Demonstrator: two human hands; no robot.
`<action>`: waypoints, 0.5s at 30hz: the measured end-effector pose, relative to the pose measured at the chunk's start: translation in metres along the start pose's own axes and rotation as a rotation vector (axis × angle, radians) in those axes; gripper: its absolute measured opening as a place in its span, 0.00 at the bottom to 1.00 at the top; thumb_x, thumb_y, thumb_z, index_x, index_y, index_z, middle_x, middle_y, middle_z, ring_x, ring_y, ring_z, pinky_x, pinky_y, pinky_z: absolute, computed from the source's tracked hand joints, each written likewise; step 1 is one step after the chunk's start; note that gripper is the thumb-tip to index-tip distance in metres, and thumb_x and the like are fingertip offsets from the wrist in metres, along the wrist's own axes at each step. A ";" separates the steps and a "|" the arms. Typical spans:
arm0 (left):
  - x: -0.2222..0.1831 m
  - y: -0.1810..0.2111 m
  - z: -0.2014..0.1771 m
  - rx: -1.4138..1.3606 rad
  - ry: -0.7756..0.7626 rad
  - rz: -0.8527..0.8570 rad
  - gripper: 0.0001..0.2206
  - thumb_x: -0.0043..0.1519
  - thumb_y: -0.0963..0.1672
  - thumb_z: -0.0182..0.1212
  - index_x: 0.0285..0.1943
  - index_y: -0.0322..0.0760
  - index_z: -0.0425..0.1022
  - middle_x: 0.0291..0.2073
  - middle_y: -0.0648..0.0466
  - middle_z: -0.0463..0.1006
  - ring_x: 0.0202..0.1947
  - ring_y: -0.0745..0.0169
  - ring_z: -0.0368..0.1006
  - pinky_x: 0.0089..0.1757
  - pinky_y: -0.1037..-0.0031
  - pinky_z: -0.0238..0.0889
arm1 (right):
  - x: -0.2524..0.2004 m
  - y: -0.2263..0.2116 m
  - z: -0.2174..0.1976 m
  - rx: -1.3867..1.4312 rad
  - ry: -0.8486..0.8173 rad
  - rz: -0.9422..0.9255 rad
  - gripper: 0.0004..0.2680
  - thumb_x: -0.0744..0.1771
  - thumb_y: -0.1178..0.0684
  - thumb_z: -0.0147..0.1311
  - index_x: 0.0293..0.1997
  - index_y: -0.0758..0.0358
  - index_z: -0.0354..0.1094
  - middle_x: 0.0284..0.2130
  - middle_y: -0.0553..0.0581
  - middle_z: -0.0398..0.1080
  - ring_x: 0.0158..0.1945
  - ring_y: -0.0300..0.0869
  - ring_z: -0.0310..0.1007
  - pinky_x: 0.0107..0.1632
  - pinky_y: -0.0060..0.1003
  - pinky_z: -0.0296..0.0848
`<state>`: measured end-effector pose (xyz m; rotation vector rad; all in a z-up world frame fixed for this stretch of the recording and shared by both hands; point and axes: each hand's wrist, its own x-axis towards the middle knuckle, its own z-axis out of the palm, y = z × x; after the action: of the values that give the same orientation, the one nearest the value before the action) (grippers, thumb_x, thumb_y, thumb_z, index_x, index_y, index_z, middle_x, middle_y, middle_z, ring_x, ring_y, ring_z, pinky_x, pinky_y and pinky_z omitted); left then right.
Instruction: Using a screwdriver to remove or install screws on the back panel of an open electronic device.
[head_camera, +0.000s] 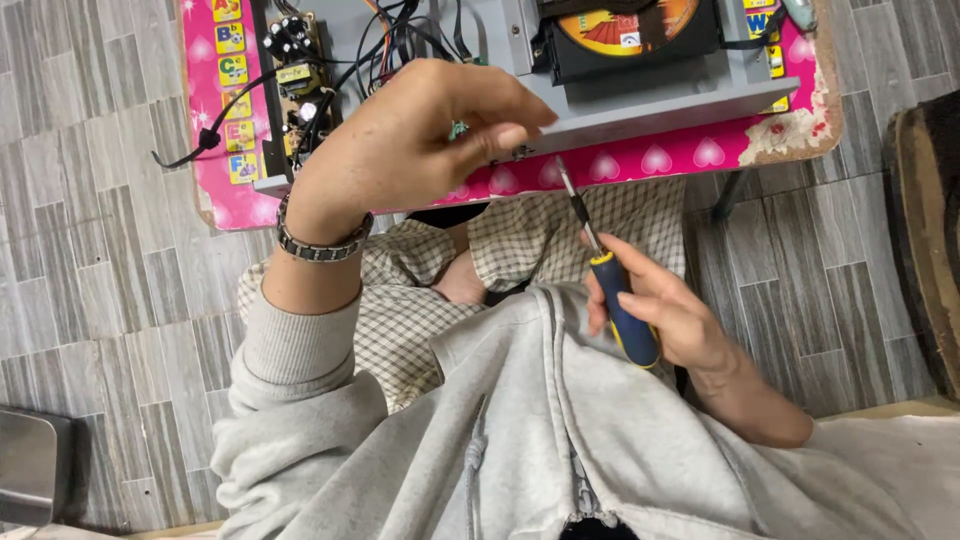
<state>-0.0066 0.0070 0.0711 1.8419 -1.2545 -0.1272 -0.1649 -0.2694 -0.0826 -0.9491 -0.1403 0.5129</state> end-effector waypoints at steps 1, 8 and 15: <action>0.002 0.003 0.000 -0.003 0.002 -0.004 0.07 0.64 0.34 0.58 0.49 0.20 0.77 0.36 0.47 0.80 0.28 0.60 0.72 0.32 0.73 0.66 | -0.002 -0.001 0.000 0.001 0.000 0.005 0.26 0.66 0.61 0.42 0.75 0.73 0.40 0.48 0.68 0.64 0.41 0.47 0.69 0.47 0.41 0.72; 0.006 0.012 0.004 0.116 -0.163 0.008 0.09 0.63 0.40 0.64 0.29 0.30 0.74 0.19 0.51 0.71 0.21 0.53 0.63 0.29 0.67 0.59 | -0.002 0.006 -0.003 -0.140 -0.044 0.056 0.27 0.65 0.67 0.46 0.74 0.68 0.41 0.52 0.70 0.64 0.30 0.43 0.70 0.28 0.33 0.74; 0.012 -0.008 0.014 0.196 -0.002 -0.095 0.04 0.52 0.34 0.59 0.33 0.28 0.74 0.20 0.50 0.75 0.16 0.55 0.63 0.25 0.68 0.58 | 0.005 0.010 0.009 -0.366 0.170 0.032 0.23 0.67 0.65 0.42 0.73 0.69 0.46 0.47 0.63 0.69 0.28 0.37 0.67 0.28 0.28 0.71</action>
<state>-0.0029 -0.0105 0.0616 2.0705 -1.2164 -0.0598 -0.1670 -0.2557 -0.0857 -1.3492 -0.0658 0.4408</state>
